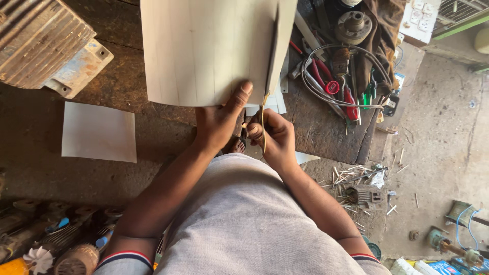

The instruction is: The person places a ruler on a large white sheet on a workbench and draws straight lines with a pen, then uses scissors to cut the sheet into strips along the marked lines, holding the sheet up while cutting.

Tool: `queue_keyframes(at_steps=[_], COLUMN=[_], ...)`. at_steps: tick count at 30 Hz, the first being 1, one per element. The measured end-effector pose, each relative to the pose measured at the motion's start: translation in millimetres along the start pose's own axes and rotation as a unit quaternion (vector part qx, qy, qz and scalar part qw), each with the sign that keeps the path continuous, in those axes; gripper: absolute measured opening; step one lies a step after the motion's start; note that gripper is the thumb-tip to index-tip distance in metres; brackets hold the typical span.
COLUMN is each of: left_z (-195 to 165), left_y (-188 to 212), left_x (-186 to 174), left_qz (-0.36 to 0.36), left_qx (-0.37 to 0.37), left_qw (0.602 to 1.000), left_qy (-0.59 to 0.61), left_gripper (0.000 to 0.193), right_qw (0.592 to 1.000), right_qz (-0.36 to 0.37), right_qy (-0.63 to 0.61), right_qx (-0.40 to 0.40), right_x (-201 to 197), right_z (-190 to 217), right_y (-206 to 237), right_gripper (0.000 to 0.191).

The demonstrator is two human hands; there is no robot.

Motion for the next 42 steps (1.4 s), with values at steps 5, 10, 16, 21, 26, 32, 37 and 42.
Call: queue_keyframes(at_steps=[5,10,16,21,26,32,37,42], left_z=[-2.6,0.1,3.9,3.4,15.0,34.2,31.9,20.2], left_y=[6.9,7.2,8.0,12.1,7.4,3.7,-7.6,-30.4], left_x=[2.5,1.3,-0.9,5.4,2.3,-13.0,-31.1,-42.8], left_qz=[0.01,0.014,0.025,0.029,0.037,0.044,-0.016,-0.087], left_qx=[0.012,-0.018,-0.029,0.008,-0.006,-0.052,0.002,0.058], left_qw=[0.999,1.0,0.998,0.998,0.999,0.997,1.0,0.994], left_qy=[0.036,0.013,0.047,0.05,-0.001,0.034,0.006,0.02], left_gripper=[0.027,0.026,0.026,0.023,0.022,0.031,0.032,0.033], right_qw=[0.999,0.999,1.0,0.998,0.999,0.997,0.999,0.995], right_qz=[0.002,-0.02,-0.022,-0.025,-0.045,-0.047,-0.044,0.095], right_qy=[-0.031,0.028,0.005,-0.034,-0.006,-0.052,-0.015,0.017], right_qx=[-0.038,-0.032,-0.013,-0.048,-0.022,0.022,0.005,0.02], right_x=[-1.7,-1.4,2.4,-3.9,-4.3,-5.2,-7.7,6.2], right_z=[8.1,6.4,5.9,16.7,17.4,3.3,-0.5,1.5], right_y=[-6.6,-6.4,-7.7,-22.5,-35.3,-41.2,-30.8,1.6], right_gripper=[0.042,0.04,0.042,0.043,0.036,0.034,0.047,0.087])
Point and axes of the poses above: each hand's wrist, its own y-axis away from the middle knuckle, its own x-axis out of the palm, z = x × y, the point moved 1 cm from there along -y, towards the middle knuckle, and after that the axes turned 1 degree about -z, right-handed, at the moved point
